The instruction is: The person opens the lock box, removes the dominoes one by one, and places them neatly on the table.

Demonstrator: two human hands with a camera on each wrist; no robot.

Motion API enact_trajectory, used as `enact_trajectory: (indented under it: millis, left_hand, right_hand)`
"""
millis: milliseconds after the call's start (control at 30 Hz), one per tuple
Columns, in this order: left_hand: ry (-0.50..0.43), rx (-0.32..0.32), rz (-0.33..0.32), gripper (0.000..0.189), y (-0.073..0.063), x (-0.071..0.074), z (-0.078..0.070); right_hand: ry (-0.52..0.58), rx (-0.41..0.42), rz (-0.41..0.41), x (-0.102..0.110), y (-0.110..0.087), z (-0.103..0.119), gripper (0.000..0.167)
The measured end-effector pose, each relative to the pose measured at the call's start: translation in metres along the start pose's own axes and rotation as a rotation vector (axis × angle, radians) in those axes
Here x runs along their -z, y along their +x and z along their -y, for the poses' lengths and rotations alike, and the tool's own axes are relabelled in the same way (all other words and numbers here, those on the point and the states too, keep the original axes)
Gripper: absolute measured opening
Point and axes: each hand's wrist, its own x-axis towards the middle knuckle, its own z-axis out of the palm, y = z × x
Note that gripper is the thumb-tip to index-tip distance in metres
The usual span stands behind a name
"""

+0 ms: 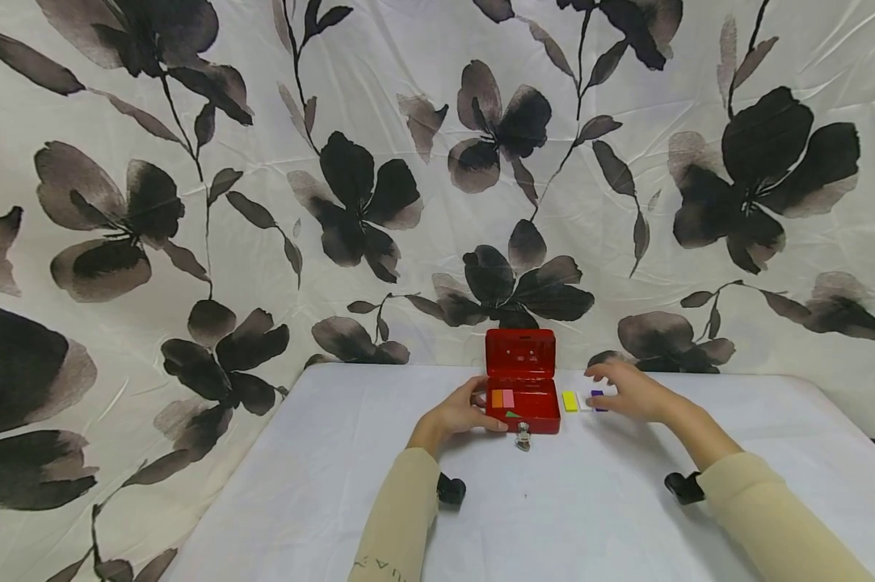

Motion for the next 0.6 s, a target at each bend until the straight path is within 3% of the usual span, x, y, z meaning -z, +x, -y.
enact_trajectory:
  millis: [367,600]
  left_hand:
    - [0.019,0.012,-0.01,0.092,-0.003,-0.001,-0.002]
    - [0.009,0.0,0.005,0.09,-0.001,0.001,-0.001]
  right_hand:
    - [0.07,0.077,-0.005,-0.009,0.013,0.029,0.044]
    - [0.098,0.063,0.017,-0.019,0.023,0.042,0.045]
